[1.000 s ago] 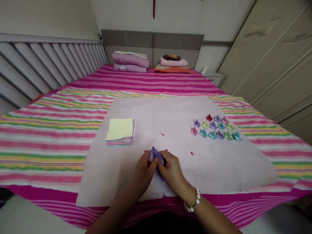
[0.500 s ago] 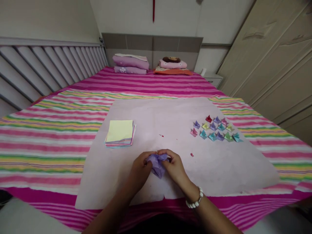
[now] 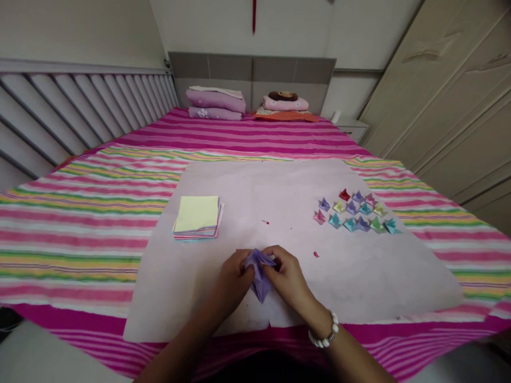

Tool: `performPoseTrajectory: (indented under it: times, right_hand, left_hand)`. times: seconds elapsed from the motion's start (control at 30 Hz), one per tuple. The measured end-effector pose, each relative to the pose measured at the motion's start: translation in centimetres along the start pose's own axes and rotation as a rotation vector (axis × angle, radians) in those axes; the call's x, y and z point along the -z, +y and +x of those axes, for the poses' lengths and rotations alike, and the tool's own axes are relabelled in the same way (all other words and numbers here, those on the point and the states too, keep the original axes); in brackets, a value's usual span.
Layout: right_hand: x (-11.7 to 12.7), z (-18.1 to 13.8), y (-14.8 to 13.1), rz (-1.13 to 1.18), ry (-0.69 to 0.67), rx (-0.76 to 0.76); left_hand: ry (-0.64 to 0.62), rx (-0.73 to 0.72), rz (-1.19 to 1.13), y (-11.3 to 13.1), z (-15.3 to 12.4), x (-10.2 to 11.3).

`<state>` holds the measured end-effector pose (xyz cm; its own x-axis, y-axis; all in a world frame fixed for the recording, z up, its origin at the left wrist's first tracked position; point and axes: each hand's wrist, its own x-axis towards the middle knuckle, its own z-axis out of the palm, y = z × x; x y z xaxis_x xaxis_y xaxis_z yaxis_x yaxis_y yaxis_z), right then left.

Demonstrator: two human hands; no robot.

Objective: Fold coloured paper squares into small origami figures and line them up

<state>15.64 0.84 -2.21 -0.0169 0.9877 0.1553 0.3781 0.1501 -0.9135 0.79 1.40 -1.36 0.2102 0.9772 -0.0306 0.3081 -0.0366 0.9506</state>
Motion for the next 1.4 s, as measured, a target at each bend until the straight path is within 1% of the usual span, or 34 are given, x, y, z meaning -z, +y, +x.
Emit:
performPoseTrajectory:
  times: [0.1, 0.17, 0.27, 0.33, 0.43, 0.53, 0.6, 0.7, 0.8, 0.87, 0.93, 1.0, 1.1, 1.2, 1.3, 1.4]
  right_hand:
    - [0.1, 0.0, -0.4, -0.088, 0.045, 0.053]
    - [-0.1, 0.0, -0.5, -0.106, 0.048, 0.044]
    - [-0.3, 0.0, -0.3, -0.052, 0.008, 0.003]
    - [-0.5, -0.1, -0.2, -0.011, -0.044, 0.019]
    - [-0.5, 0.0, 0.1, 0.037, -0.098, 0.071]
    - [-0.4, 0.1, 0.4, 0.035, -0.055, 0.053]
    - [-0.3, 0.2, 0.5, 0.007, -0.011, 0.026]
    - [-0.3, 0.5, 0.6, 0.011, 0.027, -0.026]
    - [-0.3, 0.7, 0.7, 0.134, -0.001, -0.104]
    - [0.0, 0.7, 0.6, 0.264, -0.055, -0.146]
    - [0.4, 0.5, 0.6, 0.363, -0.086, -0.157]
    - [0.9, 0.0, 0.5, 0.39, -0.066, -0.103]
    - [1.7, -0.8, 0.4, 0.306, -0.061, 0.119]
    - [2.3, -1.4, 0.2, 0.118, -0.149, 0.303]
    - [2.9, -1.5, -0.1, -0.008, -0.23, 0.4]
    - [3.4, -1.3, -0.6, -0.087, -0.267, 0.458]
  left_hand:
    - [-0.033, 0.037, -0.001, -0.2, 0.0, -0.2]
    - [-0.033, 0.071, -0.026, -0.7, 0.0, -0.5]
    - [-0.018, 0.083, -0.066, -1.8, 0.3, -0.6]
    - [0.031, 0.086, -0.078, -2.3, 0.4, -0.6]
    - [0.077, 0.139, -0.102, -2.3, 0.7, -0.2]
    - [0.042, 0.191, -0.13, -1.7, 0.8, 0.2]
    - [0.013, 0.173, -0.132, -1.3, 0.8, 0.3]
    - [-0.01, 0.082, -0.132, -1.2, 0.8, 0.3]
    - [0.01, 0.052, -0.163, -1.1, 0.9, 0.4]
    - [0.02, 0.098, -0.219, -1.0, 0.9, 0.7]
    - [0.022, 0.187, -0.312, -0.7, 1.0, 1.2]
    - [0.022, 0.284, -0.427, -0.5, 1.0, 1.6]
    - [0.015, 0.357, -0.548, -0.3, 1.0, 2.0]
    - [-0.041, 0.357, -0.563, -0.4, 1.0, 2.1]
    - [-0.111, 0.337, -0.515, -0.4, 0.9, 2.1]
    - [-0.164, 0.288, -0.44, -0.1, 0.8, 2.1]
